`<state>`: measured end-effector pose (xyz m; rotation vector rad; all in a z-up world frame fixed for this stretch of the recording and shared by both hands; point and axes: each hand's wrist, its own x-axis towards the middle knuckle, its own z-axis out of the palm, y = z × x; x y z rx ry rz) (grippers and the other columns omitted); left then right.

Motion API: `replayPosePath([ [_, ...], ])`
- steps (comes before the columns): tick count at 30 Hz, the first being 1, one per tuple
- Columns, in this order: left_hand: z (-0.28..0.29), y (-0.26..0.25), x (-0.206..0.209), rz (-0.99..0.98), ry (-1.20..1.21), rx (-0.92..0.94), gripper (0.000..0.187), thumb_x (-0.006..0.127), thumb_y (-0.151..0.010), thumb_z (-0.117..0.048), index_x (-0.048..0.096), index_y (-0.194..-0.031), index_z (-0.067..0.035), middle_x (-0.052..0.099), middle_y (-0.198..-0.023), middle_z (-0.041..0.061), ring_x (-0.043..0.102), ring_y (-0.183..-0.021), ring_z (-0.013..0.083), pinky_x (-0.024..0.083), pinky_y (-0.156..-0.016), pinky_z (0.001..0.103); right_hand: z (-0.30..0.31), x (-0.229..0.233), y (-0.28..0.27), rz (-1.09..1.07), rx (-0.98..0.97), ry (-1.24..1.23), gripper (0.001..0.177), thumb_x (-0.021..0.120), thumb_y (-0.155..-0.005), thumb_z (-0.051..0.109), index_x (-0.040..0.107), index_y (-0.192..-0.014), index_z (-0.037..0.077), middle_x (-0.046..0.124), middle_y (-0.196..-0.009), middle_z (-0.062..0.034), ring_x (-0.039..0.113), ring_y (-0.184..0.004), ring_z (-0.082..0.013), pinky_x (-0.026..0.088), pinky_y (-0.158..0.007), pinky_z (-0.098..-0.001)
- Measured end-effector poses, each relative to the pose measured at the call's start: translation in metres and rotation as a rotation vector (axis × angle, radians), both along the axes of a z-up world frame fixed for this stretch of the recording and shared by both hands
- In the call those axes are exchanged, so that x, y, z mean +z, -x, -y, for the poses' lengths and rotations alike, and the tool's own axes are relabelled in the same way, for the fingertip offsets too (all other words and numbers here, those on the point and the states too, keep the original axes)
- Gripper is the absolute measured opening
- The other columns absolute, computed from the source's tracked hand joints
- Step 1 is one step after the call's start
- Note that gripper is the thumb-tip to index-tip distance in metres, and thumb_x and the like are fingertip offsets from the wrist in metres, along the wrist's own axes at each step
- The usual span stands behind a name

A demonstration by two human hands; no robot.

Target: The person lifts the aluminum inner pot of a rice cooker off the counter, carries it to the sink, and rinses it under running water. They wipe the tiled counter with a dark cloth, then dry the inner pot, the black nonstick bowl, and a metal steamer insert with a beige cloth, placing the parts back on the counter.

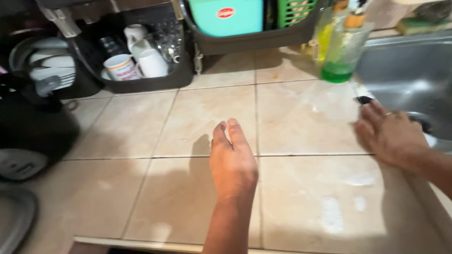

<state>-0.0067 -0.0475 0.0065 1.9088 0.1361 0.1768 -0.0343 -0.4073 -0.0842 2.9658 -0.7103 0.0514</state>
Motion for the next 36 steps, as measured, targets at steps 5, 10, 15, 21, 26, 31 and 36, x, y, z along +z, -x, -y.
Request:
replayPosePath([
  [5,0.013,0.009,0.006,0.004,0.034,0.015,0.061,0.036,-0.100,-0.051,0.057,-0.135,-0.006,0.061,-0.137,0.018,0.057,-0.125,0.0353,0.044,-0.104,0.041,0.043,0.040,0.002,0.271,-0.189,-0.098,0.050,0.076,-0.085,0.029,0.067,-0.128,0.005,0.077,-0.105,-0.0246,0.074,-0.098,-0.0412,0.059,-0.088,-0.0471],
  [10,0.033,0.027,0.005,0.006,0.026,-0.088,0.058,0.036,-0.100,-0.050,0.064,-0.128,-0.009,0.070,-0.122,0.020,0.064,-0.115,0.0384,0.048,-0.099,0.043,-0.067,0.057,-0.021,0.455,0.386,-0.441,0.020,0.072,-0.078,0.014,0.079,-0.096,0.010,0.077,-0.095,-0.0143,0.075,-0.085,-0.0289,0.059,-0.081,-0.0392],
  [15,0.004,0.051,-0.005,-0.031,0.007,-0.120,0.056,0.035,-0.101,-0.050,0.068,-0.122,-0.009,0.074,-0.114,0.019,0.066,-0.111,0.0390,0.049,-0.096,0.044,-0.214,0.072,-0.024,0.538,0.809,-0.505,0.038,0.081,-0.077,0.022,0.074,-0.110,0.005,0.074,-0.101,-0.0194,0.068,-0.092,-0.0349,0.054,-0.084,-0.0406],
  [21,-0.071,0.056,-0.034,-0.080,-0.049,0.079,0.062,0.044,-0.104,-0.042,0.038,-0.155,-0.009,0.056,-0.144,0.023,0.058,-0.127,0.0404,0.047,-0.102,0.045,-0.317,0.065,-0.021,0.038,0.945,-1.121,0.045,0.061,-0.093,0.014,0.057,-0.138,0.010,0.046,-0.150,-0.0076,0.051,-0.132,-0.0263,0.043,-0.107,-0.0375],
  [26,-0.138,0.060,-0.068,0.171,-0.457,0.161,0.059,0.050,-0.102,-0.036,0.045,-0.148,0.000,0.037,-0.156,0.031,0.033,-0.144,0.0439,0.029,-0.114,0.051,-0.375,0.049,-0.026,-0.249,1.155,-0.468,0.053,0.048,-0.102,0.026,0.043,-0.155,0.025,0.019,-0.172,0.0029,0.017,-0.157,-0.0274,0.018,-0.124,-0.0474],
  [31,-0.204,0.031,-0.081,-0.008,-0.661,0.176,0.051,0.043,-0.101,-0.033,0.049,-0.144,-0.006,0.037,-0.157,0.023,0.030,-0.148,0.0381,0.021,-0.118,0.058,-0.443,0.058,-0.037,-0.294,1.133,-0.186,0.070,0.041,-0.098,0.045,0.020,-0.162,0.025,0.004,-0.169,0.0032,-0.005,-0.157,-0.0242,0.001,-0.125,-0.0504],
  [36,-0.238,0.002,-0.083,-0.147,-0.806,0.108,0.053,0.043,-0.099,-0.032,0.046,-0.143,-0.004,0.034,-0.160,0.019,0.027,-0.151,0.0335,0.019,-0.118,0.058,-0.429,0.025,-0.048,-0.131,0.994,-0.299,0.083,0.023,-0.100,0.064,0.007,-0.164,0.013,-0.002,-0.171,-0.0074,-0.009,-0.156,-0.0284,-0.006,-0.120,-0.0531],
])
